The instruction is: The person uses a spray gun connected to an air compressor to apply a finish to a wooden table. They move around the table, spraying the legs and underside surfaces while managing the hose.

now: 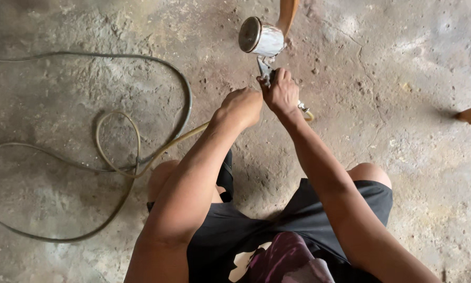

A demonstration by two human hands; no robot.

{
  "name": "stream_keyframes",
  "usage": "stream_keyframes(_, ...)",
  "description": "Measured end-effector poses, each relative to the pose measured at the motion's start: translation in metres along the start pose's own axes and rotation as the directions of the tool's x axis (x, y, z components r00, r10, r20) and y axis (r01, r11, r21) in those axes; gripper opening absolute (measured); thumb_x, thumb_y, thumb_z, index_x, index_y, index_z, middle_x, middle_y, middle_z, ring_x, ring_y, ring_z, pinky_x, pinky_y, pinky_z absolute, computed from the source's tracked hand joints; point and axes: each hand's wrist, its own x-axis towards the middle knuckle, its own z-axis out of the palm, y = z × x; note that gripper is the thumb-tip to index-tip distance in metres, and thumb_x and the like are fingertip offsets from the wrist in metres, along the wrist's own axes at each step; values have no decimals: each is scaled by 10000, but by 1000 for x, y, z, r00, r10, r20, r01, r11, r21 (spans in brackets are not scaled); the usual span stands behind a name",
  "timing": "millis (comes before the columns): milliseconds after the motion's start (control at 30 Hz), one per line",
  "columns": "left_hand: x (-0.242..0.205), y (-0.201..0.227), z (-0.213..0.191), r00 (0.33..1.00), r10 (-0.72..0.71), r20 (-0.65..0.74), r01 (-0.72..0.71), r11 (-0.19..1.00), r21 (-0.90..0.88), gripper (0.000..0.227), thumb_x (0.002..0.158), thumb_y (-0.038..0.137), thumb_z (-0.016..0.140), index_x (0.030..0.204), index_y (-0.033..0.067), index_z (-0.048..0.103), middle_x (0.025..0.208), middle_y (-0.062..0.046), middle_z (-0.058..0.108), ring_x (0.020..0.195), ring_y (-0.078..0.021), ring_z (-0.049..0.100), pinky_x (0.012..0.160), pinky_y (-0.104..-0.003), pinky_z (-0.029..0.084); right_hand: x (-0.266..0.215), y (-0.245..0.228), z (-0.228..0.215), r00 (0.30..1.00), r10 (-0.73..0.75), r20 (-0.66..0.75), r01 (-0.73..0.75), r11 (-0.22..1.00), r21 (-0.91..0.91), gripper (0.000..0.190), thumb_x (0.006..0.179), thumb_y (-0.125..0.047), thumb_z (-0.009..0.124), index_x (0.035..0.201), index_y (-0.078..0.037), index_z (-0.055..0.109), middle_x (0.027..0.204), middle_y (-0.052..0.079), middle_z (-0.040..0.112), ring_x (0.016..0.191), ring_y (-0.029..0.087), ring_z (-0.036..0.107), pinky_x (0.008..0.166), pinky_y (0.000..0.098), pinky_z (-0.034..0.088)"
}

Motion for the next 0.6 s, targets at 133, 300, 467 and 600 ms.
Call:
stream_keyframes(133, 0, -6, 1, 1000, -13, 3, 13, 1000, 20, 146, 912, 7, 617, 990, 0, 741, 1014, -214, 727, 908, -316, 728, 796, -422, 588, -2, 12, 37, 981, 120, 150, -124, 992, 13, 663, 1013, -626, 580, 1149, 14, 470, 1010, 266, 616, 807, 441, 675, 679, 533, 544)
stream_keyframes(300, -6, -4, -5, 993, -68, 99, 68, 998, -2, 134, 979, 54, 592, 1034, -15, 693, 913, -170, 700, 737, -232, 691, 644, -376, 587, -3, 26, 77, 986, 156, 54, -163, 975, 152, 583, 1028, -588, 570, 1147, -23, 485, 1048, 264, 628, 814, 451, 671, 691, 538, 545)
stream_keyframes(467, -3, 2, -10, 995, -67, 78, 66, 998, 9, 132, 1007, 25, 556, 1051, -41, 661, 846, -172, 666, 615, -188, 612, 521, -329, 554, -10, 41, 78, 947, 310, -86, -268, 909, 319, 504, 1034, -540, 565, 1110, -46, 496, 996, 218, 662, 818, 441, 670, 717, 541, 527)
stream_keyframes(600, 7, -6, -8, 997, -43, -62, 42, 999, -22, 130, 1008, 50, 572, 1023, -38, 667, 868, -180, 667, 645, -204, 605, 547, -364, 534, -33, 37, 37, 883, 400, -245, -290, 876, 386, 468, 1074, -518, 557, 1111, -51, 559, 944, 194, 665, 813, 417, 660, 719, 514, 517)
